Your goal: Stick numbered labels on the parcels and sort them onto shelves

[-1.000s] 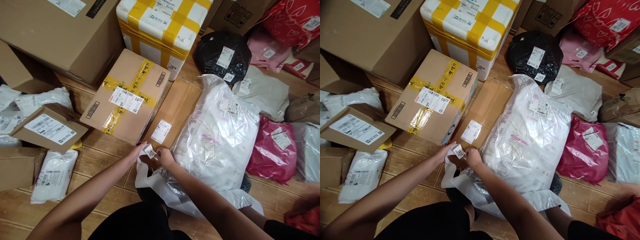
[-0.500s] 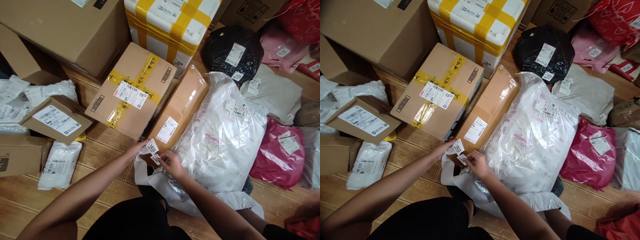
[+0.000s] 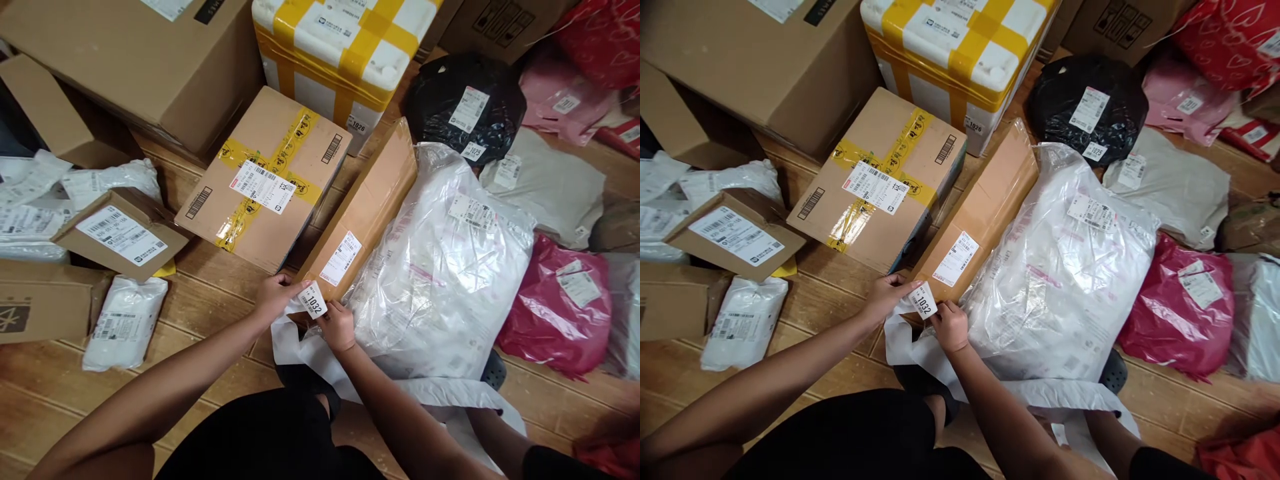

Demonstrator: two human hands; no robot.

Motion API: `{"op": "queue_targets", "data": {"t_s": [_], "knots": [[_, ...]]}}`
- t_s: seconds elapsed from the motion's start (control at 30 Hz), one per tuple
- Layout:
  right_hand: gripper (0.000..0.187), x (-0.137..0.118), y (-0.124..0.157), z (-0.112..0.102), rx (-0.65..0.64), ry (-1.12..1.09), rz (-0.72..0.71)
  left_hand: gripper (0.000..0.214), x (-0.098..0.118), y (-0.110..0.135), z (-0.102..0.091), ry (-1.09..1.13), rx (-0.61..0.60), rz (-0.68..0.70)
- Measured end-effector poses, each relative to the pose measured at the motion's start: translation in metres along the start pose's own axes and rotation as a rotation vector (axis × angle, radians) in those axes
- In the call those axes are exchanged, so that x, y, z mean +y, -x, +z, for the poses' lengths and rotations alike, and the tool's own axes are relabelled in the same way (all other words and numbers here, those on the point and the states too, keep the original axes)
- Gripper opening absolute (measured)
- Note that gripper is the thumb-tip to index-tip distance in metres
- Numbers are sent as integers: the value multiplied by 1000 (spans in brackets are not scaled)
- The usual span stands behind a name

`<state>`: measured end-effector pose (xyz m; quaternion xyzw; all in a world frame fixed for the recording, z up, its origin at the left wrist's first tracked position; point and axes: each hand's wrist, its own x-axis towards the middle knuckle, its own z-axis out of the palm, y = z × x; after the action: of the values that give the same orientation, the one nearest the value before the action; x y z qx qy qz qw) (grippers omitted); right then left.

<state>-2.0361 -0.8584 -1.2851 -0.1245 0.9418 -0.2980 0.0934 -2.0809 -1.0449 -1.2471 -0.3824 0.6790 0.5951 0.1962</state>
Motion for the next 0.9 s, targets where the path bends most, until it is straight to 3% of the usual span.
{"op": "queue_targets", "data": {"t_s": [0.1,0.37,0.53,0.6,0.73,0.9], "knots": [[18,-2,-4,-2,10,2,87,48,1,1,2,48,-13,-16],[15,-11,-24,-25,-228,75,229,45,3,1,6,75,-16,-34],[42,-1,-28,-34,-330,208,347,46,5,2,5,106,-31,-58],[44,0,-28,-33,-351,244,334,47,4,3,4,99,-27,-68],[41,-8,-33,-24,-217,218,255,47,3,3,3,100,-19,-69],[37,13,-47,-33,-252,-38,158,48,2,0,3,148,-8,-101]]}}
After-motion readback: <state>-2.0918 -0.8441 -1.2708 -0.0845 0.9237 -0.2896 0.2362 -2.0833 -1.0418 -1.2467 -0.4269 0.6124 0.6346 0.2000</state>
